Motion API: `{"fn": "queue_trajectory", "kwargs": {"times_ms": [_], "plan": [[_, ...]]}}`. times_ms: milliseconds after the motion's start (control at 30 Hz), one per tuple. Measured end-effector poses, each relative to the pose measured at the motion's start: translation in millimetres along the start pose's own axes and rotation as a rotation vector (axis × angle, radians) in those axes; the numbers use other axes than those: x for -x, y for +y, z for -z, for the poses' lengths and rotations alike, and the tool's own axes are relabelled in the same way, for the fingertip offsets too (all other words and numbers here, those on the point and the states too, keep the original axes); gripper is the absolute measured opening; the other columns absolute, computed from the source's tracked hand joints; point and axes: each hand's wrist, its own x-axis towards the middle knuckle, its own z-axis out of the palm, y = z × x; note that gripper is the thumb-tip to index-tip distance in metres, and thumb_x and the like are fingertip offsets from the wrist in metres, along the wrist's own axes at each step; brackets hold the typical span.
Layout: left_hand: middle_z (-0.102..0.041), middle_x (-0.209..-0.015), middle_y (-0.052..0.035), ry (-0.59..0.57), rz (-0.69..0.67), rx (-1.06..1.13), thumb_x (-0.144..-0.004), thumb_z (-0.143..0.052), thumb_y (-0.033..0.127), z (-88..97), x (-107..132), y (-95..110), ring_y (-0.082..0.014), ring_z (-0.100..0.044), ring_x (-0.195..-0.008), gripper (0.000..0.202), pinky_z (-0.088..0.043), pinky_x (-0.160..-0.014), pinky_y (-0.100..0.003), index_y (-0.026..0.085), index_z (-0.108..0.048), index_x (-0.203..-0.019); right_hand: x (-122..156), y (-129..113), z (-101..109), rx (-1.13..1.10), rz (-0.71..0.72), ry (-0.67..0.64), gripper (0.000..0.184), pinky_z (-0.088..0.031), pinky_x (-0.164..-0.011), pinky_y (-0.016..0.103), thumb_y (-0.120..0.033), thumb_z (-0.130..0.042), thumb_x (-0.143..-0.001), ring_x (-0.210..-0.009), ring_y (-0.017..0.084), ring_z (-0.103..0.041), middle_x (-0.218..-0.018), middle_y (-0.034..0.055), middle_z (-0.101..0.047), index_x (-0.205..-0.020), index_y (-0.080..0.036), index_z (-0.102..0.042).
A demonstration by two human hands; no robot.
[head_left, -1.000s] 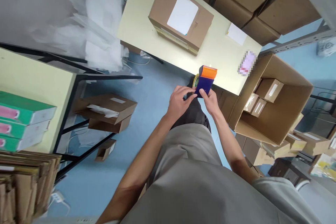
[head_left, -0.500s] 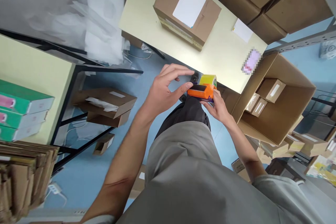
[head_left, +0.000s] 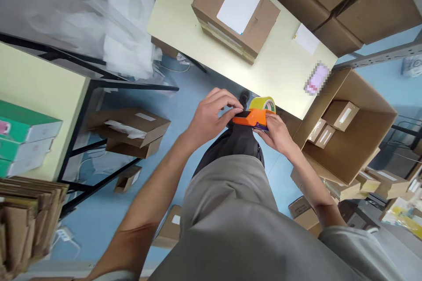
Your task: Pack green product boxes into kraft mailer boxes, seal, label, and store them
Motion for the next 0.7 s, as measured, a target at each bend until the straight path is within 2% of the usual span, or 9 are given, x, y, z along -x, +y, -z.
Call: {"fn": "queue_trajectory", "kwargs": {"times_ms": [67, 200, 300, 400, 533, 700], "plan": [[-0.079, -0.094, -0.0056, 0.076, 0.005, -0.014, -0.115, -0.068, 0.059, -11.9, 2.3, -18.0, -0.0233, -0.069, -0.091, 0.039, -0.06, -0.088, -0.042, 0.027, -0.08, -0.097, 5.1, 9.8, 3.1, 0.052, -0.047, -0.046, 0.042, -0.061, -0.12, 0.063, -0.059, -0.055, -0.12, -0.112, 0.038, -0.079, -0.103, 0.0148, -0.081, -0.112, -0.023, -0.074], [-0.079, -0.094, -0.0034, 0.283, 0.127, -0.013, -0.115, -0.069, 0.053, -38.7, -4.1, -64.6, -0.0216, -0.065, -0.085, 0.034, -0.057, -0.081, -0.039, 0.027, -0.078, -0.096, 19.4, 40.1, 11.4, 0.187, -0.168, -0.105, 0.05, -0.066, -0.106, 0.06, -0.063, -0.046, -0.122, -0.103, 0.037, -0.079, -0.101, 0.0162, -0.08, -0.109, -0.022, -0.07], [-0.078, -0.095, -0.0026, 0.399, 0.206, 0.03, -0.113, -0.072, 0.046, -64.8, -25.5, -98.5, -0.0215, -0.065, -0.085, 0.025, -0.058, -0.082, -0.039, 0.027, -0.079, -0.097, 17.0, 65.8, 12.4, 0.304, -0.255, -0.081, 0.056, -0.067, -0.1, 0.057, -0.067, -0.038, -0.122, -0.095, 0.036, -0.078, -0.094, 0.0148, -0.078, -0.108, -0.022, -0.067], [-0.08, -0.098, -0.0026, 0.451, 0.272, 0.092, -0.111, -0.075, 0.044, -86.5, -56.3, -125.1, -0.0216, -0.067, -0.088, 0.021, -0.059, -0.087, -0.039, 0.028, -0.082, -0.099, -2.8, 89.4, 4.9, 0.427, -0.319, 0.034, 0.056, -0.065, -0.1, 0.057, -0.069, -0.036, -0.122, -0.09, 0.034, -0.076, -0.091, 0.0137, -0.076, -0.107, -0.022, -0.064], [-0.083, -0.1, -0.0027, 0.465, 0.344, 0.189, -0.105, -0.081, 0.051, -94.2, -92.3, -154.7, -0.0219, -0.071, -0.091, 0.022, -0.062, -0.093, -0.041, 0.03, -0.085, -0.1, -39.5, 116.4, -14.0, 0.508, -0.326, 0.215, 0.047, -0.063, -0.104, 0.058, -0.062, -0.042, -0.123, -0.086, 0.032, -0.074, -0.088, 0.0114, -0.074, -0.105, -0.023, -0.062], [-0.083, -0.099, -0.0043, 0.505, 0.414, 0.289, -0.103, -0.083, 0.057, -92.5, -113.2, -183.7, -0.0225, -0.073, -0.093, 0.027, -0.065, -0.091, -0.042, 0.031, -0.087, -0.099, -70.9, 132.2, -39.2, 0.537, -0.373, 0.245, 0.037, -0.059, -0.113, 0.063, -0.051, -0.046, -0.123, -0.092, 0.033, -0.075, -0.091, 0.014, -0.076, -0.108, -0.021, -0.063]]}}
